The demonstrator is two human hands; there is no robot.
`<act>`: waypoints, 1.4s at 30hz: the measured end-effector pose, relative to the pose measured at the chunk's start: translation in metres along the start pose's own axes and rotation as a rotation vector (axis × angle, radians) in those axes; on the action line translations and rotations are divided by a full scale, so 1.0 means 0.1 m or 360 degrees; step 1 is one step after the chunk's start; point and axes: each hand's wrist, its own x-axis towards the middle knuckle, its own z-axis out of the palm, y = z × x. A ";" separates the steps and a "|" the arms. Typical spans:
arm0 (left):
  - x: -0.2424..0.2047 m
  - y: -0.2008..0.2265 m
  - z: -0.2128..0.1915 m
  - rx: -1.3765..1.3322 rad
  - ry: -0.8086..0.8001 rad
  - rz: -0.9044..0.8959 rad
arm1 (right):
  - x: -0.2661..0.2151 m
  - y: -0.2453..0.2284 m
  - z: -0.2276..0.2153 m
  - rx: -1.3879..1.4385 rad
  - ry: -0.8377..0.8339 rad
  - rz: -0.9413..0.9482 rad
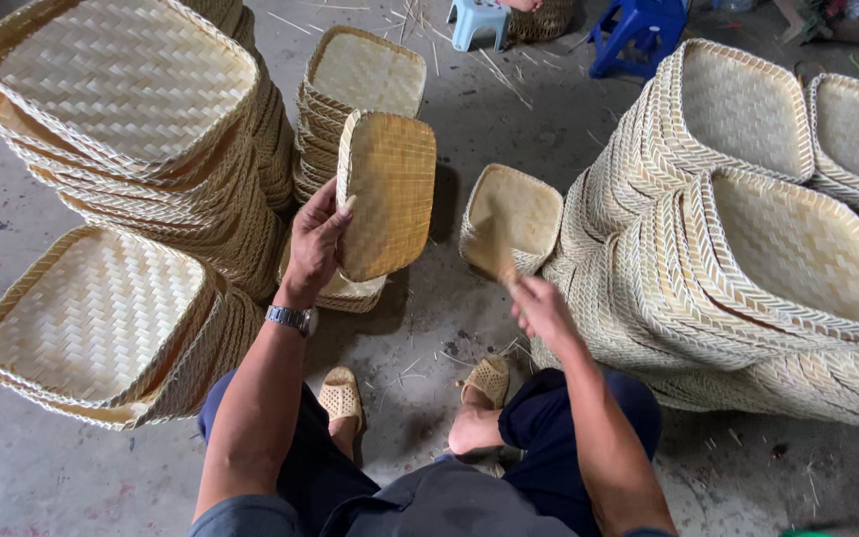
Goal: The person cleans woven bamboo baskets with a handheld broom, brushing the inside and outside of each square basket one at a time.
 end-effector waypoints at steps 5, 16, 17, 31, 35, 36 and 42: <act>0.05 0.00 0.07 -0.0065 0.0065 -0.0151 | 0.25 -0.42 -0.39 -0.0205 0.0550 -0.0607; 0.08 -0.63 -0.24 -0.0260 0.0490 0.0125 | -0.44 -0.51 0.57 0.1246 -0.1068 -0.0469; 0.04 -0.63 -0.26 -0.0251 0.0466 0.0133 | -0.35 -0.44 0.56 0.1261 -0.1064 -0.0455; -0.34 -0.79 0.41 0.1587 -0.0700 0.0494 | 0.03 -0.19 -0.10 0.0981 0.0308 -0.0573; -0.53 -0.97 0.64 0.2539 -0.1117 0.0840 | 0.04 -0.35 -0.06 0.0800 0.0493 -0.0609; -0.56 -0.97 0.65 0.2535 -0.1130 0.0837 | 0.04 -0.34 -0.05 0.0807 0.0500 -0.0600; -0.60 -1.02 0.68 0.2541 -0.1297 0.0878 | 0.16 -0.10 0.00 0.0124 0.0770 -0.0244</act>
